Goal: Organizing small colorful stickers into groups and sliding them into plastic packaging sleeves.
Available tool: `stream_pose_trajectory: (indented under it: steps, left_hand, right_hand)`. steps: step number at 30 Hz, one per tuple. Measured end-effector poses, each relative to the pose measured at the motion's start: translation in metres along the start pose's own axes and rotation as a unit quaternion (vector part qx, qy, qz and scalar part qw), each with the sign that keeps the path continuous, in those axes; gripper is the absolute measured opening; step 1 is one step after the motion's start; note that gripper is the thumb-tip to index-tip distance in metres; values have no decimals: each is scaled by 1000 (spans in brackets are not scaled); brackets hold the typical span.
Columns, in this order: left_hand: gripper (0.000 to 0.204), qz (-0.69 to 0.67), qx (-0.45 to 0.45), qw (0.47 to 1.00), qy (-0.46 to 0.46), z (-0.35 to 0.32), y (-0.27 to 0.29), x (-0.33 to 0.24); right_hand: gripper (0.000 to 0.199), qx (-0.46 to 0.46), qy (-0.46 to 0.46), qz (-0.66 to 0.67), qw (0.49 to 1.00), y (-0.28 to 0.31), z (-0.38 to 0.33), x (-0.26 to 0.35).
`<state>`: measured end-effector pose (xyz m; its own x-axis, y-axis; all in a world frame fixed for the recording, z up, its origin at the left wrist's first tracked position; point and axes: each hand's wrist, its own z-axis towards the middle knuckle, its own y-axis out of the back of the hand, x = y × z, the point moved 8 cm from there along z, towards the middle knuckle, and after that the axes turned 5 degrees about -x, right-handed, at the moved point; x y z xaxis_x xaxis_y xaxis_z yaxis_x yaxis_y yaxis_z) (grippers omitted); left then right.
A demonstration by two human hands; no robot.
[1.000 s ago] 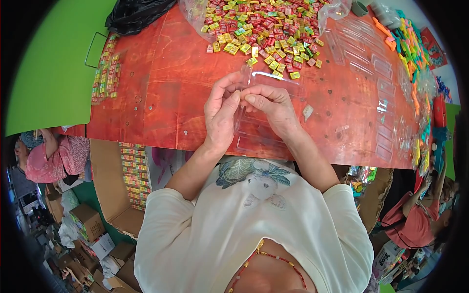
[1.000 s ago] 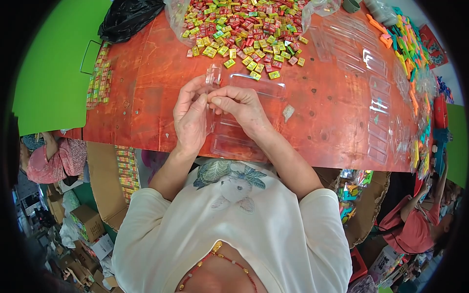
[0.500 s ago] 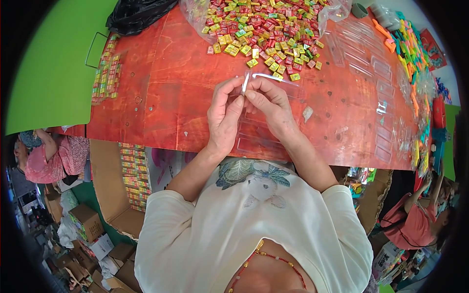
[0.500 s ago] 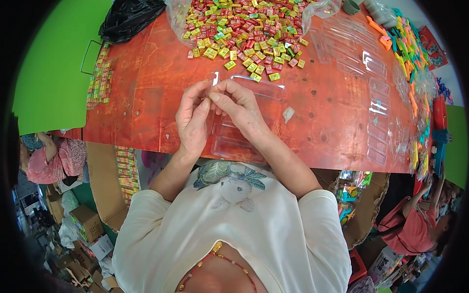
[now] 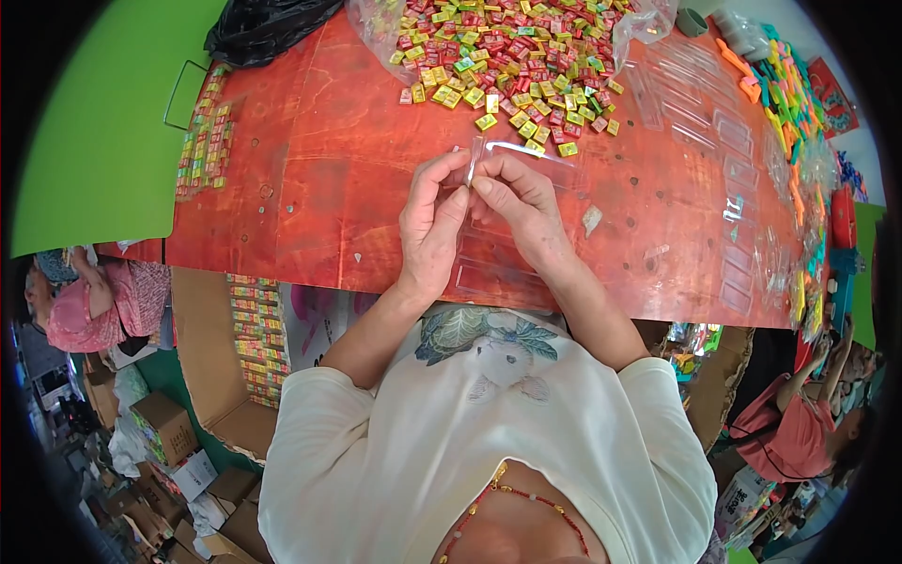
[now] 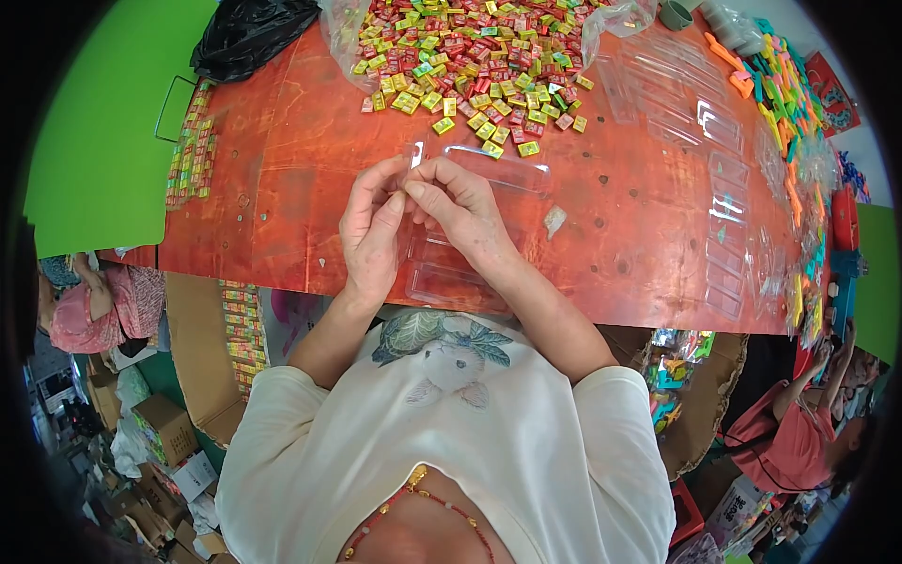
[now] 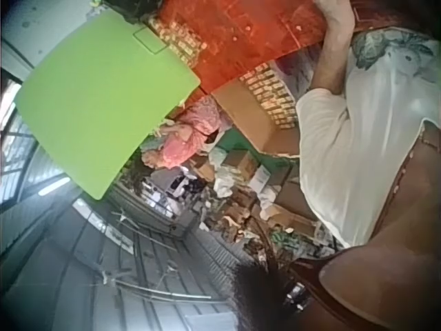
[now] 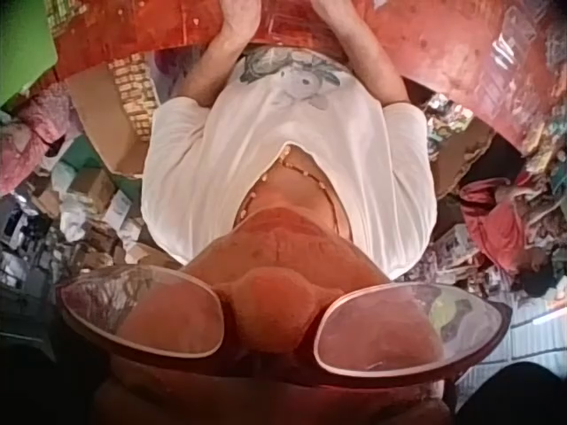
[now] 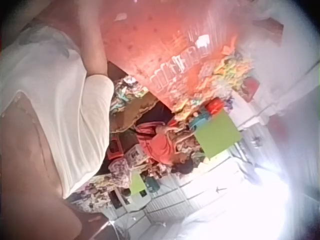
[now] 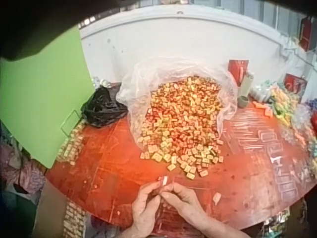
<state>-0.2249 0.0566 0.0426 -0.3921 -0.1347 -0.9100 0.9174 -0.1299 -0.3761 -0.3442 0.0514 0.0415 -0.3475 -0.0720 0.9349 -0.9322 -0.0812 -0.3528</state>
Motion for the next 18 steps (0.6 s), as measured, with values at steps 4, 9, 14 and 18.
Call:
stream_pose_trajectory:
  steps: [4, 9, 14, 18]
  left_hand:
    - [38, 24, -10, 1000, 2, -2, 3, 1]
    - [39, 17, -1, 1000, 26, -3, 1, -1]
    - [39, 7, 9, 1000, 24, -4, -2, -2]
    - [39, 11, 4, 1000, 20, -4, -2, -2]
  right_hand:
    - [13, 0, -7, -5, 1000, 2, -1, -3]
    - [13, -2, -11, -10, 1000, 3, -2, -4]
    - [12, -8, -15, -5, 1000, 3, -3, -4]
    - [13, -5, -10, -2, 1000, 3, -2, -6]
